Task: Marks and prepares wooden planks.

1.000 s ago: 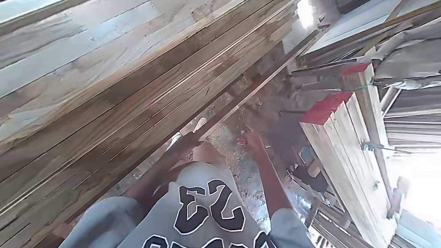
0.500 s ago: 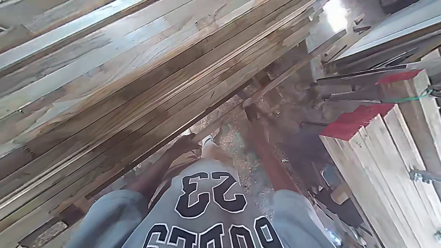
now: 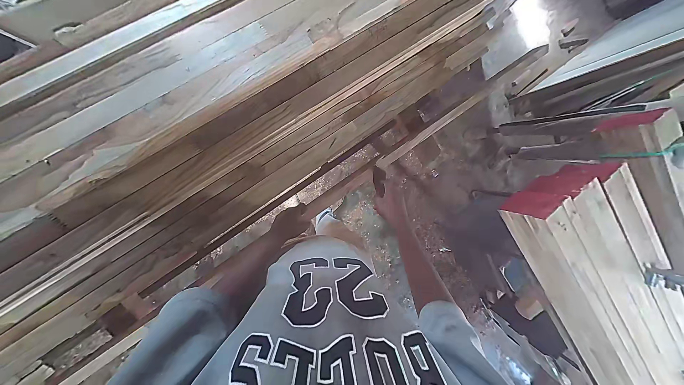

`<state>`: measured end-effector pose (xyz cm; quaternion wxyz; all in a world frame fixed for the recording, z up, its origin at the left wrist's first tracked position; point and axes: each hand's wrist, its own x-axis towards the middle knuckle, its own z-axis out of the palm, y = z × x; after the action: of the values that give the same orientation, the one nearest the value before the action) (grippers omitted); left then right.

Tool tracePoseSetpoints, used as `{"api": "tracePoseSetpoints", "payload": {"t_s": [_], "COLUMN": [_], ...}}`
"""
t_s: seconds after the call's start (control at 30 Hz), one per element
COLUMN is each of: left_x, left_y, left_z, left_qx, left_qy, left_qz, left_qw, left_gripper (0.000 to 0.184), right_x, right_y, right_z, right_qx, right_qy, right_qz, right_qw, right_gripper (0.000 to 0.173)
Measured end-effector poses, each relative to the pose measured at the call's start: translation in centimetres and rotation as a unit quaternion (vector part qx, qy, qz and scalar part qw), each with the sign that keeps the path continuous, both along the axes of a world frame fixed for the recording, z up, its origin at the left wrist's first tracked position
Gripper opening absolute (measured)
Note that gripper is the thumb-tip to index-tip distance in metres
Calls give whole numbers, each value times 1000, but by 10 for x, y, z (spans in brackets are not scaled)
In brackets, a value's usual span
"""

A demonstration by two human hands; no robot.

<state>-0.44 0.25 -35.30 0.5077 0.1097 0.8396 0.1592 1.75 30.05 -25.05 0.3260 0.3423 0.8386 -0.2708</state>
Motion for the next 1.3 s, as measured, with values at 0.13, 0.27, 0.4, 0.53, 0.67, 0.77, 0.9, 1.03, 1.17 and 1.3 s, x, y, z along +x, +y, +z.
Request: {"api": "tracePoseSetpoints", "payload": {"t_s": [0.13, 0.27, 0.4, 0.53, 0.67, 0.77, 0.9, 1.03, 1.17, 1.3], "left_x": [-5, -13, -13, -10, -4, -3, -1, 1, 3, 14], "left_y": [-4, -8, -9, -8, -2, 0, 0, -3, 2, 7], "left_z": [-8, -15, -17, -13, -10, -2, -1, -3, 2, 7], "left_qx": [30, 56, 56, 38, 13, -5, 1, 13, 1, -16], "left_qy": [-6, -19, -30, -14, -4, -2, -4, -3, -4, 27], "left_qz": [-17, -26, -20, -27, -24, -20, -12, -6, -2, 5], "left_qw": [999, 998, 998, 999, 1000, 1000, 1000, 1000, 1000, 1000], "left_gripper": [55, 51, 52, 52, 53, 54, 57, 57, 56, 50], "right_x": [19, 17, 32, 46, 1, -20, 1, 25, 16, -57], "right_y": [-1, -4, -13, -7, 9, -4, -41, -33, 29, 95], "right_z": [1, -42, -75, -40, -17, -14, -8, -1, 21, 54], "right_qx": [36, 96, 146, 123, 87, 38, 1, -5, -13, 121], "right_qy": [-8, 158, 86, 30, 91, 57, 2, -52, -80, -45], "right_qz": [1, 5, 62, 32, -40, -72, -32, 77, 183, 387], "right_qw": [999, 983, 984, 991, 991, 995, 999, 996, 980, 913], "right_gripper": [57, 54, 64, 61, 57, 60, 57, 62, 63, 71]}}
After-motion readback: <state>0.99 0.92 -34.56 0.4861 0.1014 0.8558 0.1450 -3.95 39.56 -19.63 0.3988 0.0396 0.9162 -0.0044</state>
